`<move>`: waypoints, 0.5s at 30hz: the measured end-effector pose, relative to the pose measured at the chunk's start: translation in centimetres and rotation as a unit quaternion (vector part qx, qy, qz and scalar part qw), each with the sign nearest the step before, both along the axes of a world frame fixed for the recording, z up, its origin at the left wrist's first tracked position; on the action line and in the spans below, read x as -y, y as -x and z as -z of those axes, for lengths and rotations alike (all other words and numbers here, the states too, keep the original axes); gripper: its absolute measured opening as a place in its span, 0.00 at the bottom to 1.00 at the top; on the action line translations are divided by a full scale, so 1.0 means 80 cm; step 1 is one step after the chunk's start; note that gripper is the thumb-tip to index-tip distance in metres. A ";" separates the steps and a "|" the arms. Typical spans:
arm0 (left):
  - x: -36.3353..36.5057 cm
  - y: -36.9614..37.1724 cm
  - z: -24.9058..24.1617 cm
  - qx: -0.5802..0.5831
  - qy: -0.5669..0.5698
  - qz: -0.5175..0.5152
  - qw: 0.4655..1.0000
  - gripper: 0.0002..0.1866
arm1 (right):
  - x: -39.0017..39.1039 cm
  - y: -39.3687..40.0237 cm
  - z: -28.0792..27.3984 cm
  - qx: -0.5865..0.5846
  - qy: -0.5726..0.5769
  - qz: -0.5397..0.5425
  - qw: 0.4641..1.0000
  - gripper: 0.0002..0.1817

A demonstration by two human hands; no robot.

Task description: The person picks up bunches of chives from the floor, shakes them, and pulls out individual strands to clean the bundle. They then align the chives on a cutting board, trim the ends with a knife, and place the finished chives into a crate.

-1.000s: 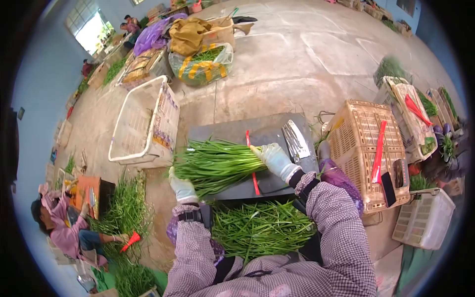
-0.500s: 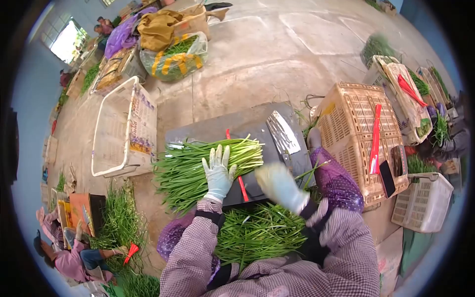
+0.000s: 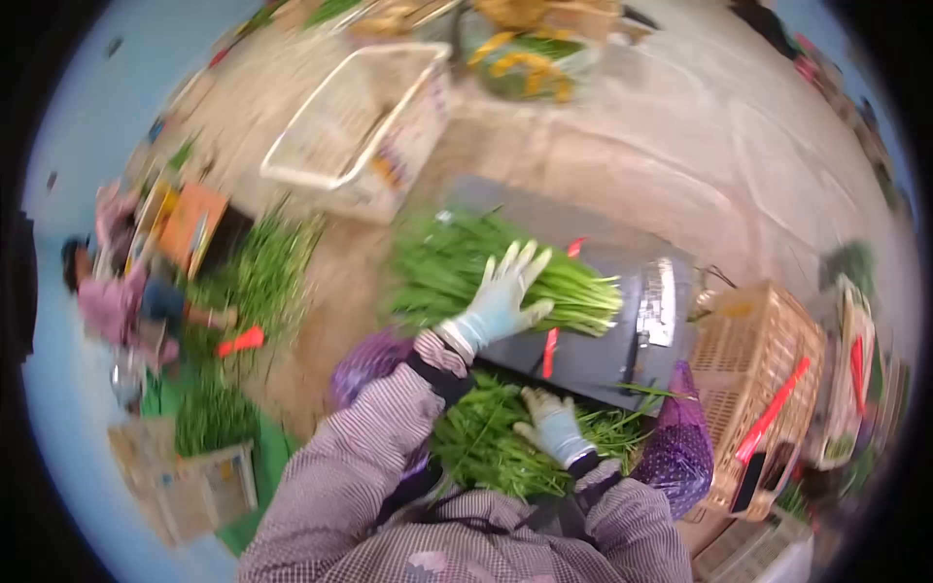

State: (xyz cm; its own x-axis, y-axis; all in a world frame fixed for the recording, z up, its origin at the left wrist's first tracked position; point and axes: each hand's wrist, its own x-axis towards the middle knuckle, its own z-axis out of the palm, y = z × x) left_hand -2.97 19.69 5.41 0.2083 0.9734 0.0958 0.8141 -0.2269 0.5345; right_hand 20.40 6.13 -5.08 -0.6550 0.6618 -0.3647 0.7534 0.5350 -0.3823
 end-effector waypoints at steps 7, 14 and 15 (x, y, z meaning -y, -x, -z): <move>0.307 0.279 -0.168 0.208 -0.144 -0.285 0.925 0.19 | 0.017 0.009 -0.119 -0.226 -0.103 -0.009 0.969 0.21; 0.758 0.356 0.085 0.220 -0.103 -0.708 0.663 0.09 | 0.047 0.141 -0.234 -0.277 -0.135 -0.060 0.949 0.18; 0.811 0.339 0.141 0.032 0.018 -0.688 0.725 0.07 | 0.058 0.173 -0.249 -0.301 -0.127 -0.090 0.941 0.18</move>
